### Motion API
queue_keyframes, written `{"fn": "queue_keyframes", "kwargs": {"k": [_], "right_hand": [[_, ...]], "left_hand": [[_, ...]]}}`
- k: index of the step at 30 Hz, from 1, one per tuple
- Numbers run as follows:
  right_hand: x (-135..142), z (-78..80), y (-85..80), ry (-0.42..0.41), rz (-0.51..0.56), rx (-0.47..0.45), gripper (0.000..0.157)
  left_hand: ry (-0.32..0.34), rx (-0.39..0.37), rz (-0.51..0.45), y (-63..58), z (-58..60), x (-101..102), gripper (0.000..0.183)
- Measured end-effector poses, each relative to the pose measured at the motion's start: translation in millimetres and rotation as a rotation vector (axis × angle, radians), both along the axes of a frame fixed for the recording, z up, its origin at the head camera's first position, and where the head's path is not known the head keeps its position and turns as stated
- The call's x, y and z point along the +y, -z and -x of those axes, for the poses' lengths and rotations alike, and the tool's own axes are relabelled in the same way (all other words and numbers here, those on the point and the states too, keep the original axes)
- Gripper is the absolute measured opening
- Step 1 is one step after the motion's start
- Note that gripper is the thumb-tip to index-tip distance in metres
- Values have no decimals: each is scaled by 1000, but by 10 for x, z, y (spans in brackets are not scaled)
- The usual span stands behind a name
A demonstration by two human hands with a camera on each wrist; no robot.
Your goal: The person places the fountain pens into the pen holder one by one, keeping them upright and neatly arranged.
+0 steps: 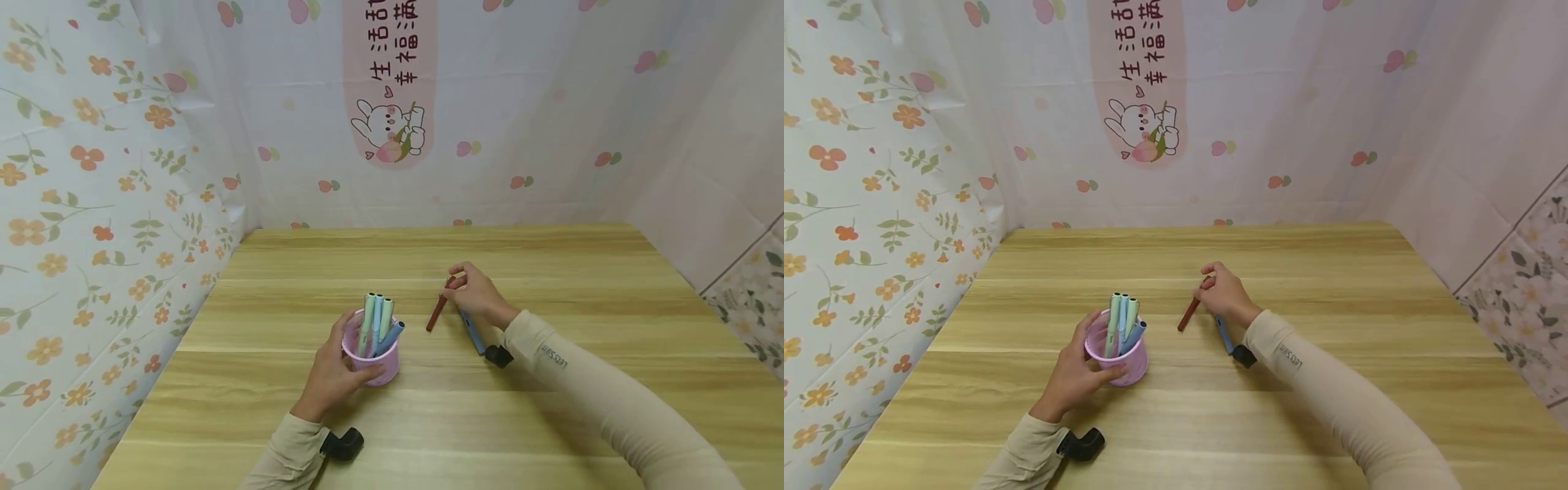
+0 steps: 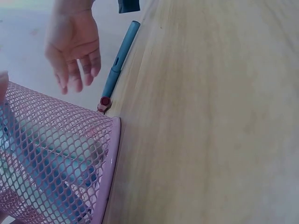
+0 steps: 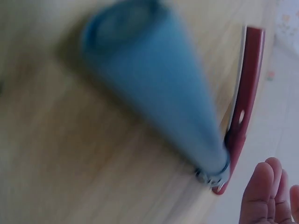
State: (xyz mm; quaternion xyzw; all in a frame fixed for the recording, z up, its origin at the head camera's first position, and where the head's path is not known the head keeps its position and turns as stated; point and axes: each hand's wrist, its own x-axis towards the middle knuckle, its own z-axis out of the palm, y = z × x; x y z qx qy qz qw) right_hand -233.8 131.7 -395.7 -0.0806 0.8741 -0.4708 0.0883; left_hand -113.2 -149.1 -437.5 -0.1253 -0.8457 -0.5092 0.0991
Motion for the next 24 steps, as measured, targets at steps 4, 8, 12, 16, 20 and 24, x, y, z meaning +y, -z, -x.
{"fn": "queue_keyframes", "kwargs": {"k": [4,8,12,16,20,24], "right_hand": [[61,75,-1,-2,-46,-31,53],[112,139,-7,-23,-87,-97,54],[151,189,-5,-65,-187,-134,53],[162,215,7,-94,-274,-166,58],[161,226,23,-112,-320,-204,64],[163,225,39,-134,-358,-219,68]], "left_hand": [[1,6,-8,-20,1,0,102],[2,-11,-27,-43,-7,3,102],[-1,-19,-19,-39,-9,1,103],[-1,-6,-5,-18,-5,3,103],[-1,2,-2,-3,2,7,102],[-1,-4,-2,0,6,8,102]]}}
